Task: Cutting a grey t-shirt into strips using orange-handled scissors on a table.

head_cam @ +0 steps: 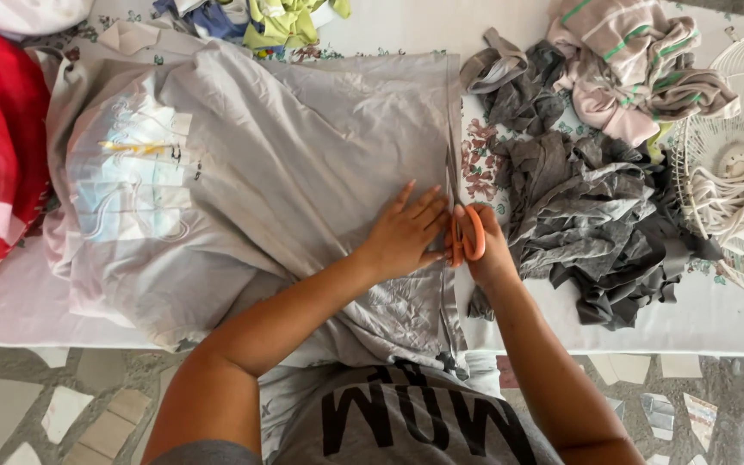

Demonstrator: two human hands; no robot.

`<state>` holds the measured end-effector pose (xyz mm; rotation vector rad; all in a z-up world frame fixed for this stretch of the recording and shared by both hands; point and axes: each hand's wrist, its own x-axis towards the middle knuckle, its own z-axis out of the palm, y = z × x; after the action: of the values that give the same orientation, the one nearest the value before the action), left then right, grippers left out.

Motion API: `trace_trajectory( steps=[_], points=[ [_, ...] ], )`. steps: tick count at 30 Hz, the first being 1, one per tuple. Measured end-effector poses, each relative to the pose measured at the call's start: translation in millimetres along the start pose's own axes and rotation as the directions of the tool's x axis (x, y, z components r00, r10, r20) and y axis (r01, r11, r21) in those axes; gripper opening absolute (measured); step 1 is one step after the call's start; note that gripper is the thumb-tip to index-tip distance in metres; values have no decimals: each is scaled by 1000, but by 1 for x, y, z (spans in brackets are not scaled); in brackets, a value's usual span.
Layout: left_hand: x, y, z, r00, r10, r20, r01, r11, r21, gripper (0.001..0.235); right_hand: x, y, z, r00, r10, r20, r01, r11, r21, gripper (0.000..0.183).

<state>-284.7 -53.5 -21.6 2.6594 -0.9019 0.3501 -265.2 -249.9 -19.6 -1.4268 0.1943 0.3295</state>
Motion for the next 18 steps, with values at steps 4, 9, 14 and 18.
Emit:
trace_trajectory(
  steps=[4, 9, 14, 18],
  points=[
    [-9, 9, 4, 1000, -5, 3, 4, 1000, 22, 87, 14, -6, -2, 1000, 20, -9, -19, 998, 61, 43],
    [-11, 14, -3, 1000, -3, 7, 3, 1000, 10, 94, 17, -21, 4, 999, 29, 17, -31, 994, 107, 44],
    [-9, 15, 3, 997, 49, 57, -49, 999, 9, 84, 11, -38, 26, 999, 39, -31, -35, 994, 105, 44],
    [-10, 19, -6, 991, 43, 123, -48, 998, 33, 84, 14, -35, 27, 997, 49, -66, -44, 997, 67, 40]
  ],
)
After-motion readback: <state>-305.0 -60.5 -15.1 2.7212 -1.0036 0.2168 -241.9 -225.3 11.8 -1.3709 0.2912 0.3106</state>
